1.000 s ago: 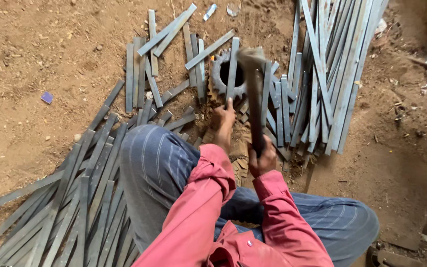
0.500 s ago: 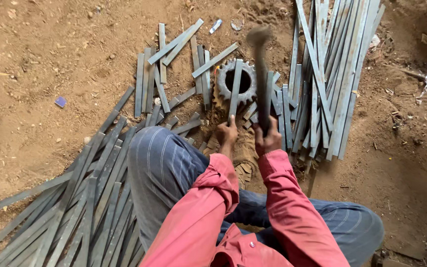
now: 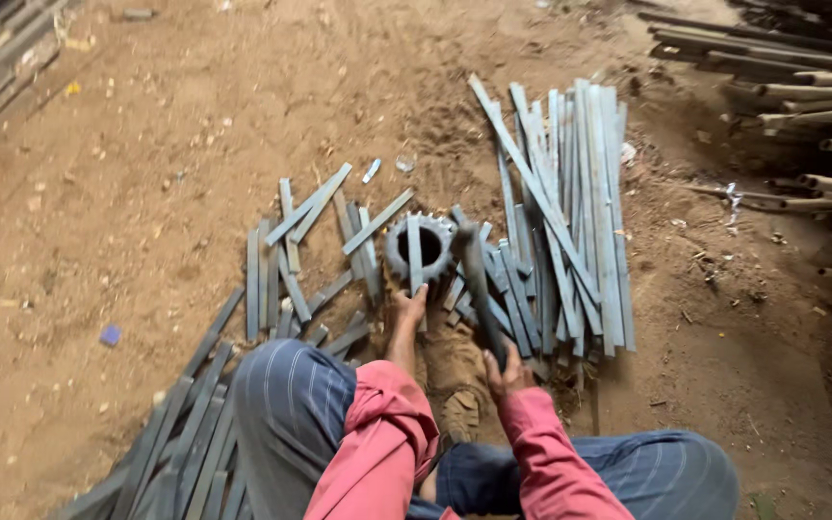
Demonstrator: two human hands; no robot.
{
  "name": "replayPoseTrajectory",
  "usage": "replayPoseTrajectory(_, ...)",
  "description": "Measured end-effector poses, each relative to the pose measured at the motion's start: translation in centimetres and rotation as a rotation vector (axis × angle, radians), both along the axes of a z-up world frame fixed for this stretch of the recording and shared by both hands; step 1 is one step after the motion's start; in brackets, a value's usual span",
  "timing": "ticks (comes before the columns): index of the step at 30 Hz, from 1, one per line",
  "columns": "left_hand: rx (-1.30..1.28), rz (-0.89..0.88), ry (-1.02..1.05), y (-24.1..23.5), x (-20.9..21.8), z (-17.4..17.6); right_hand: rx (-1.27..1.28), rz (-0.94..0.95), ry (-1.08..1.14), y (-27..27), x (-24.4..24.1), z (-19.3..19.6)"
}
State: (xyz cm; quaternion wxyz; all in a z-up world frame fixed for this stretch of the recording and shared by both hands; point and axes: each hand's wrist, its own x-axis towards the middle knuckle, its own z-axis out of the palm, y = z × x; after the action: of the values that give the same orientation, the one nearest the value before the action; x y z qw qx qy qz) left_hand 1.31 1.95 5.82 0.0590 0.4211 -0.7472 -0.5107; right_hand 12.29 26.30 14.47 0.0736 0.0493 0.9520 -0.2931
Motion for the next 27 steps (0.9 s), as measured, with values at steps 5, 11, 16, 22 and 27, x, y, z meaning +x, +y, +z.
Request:
replayPoseTrajectory(5, -0.115, -0.137, -0.161, -0.1, -0.6, 5.1, 0.001, 0.004, -0.067, -1.5, 1.5, -1.4)
replayPoseTrajectory(11, 0.438, 0.013, 0.415, -2.6, 1.1, 13.4, -0.052, -0.001, -0.031, -1.2, 2.0, -1.9)
replayPoseTrajectory(16, 1.190, -0.192, 0.544, -6.0, -0.2, 6.6, -0.093, 0.014, -0.032, -1.6, 1.7, -0.7)
replayPoseTrajectory(22, 1.021, -0.142, 0.258, -4.3, 2.0, -0.5, -0.088, 0.015, -0.041, -1.5, 2.1, -1.6)
replayPoseTrajectory(27, 0.916, -0.310, 0.373, -2.5, 0.6, -1.4, -0.086, 0.017, -0.008, -1.3, 1.9, -4.3)
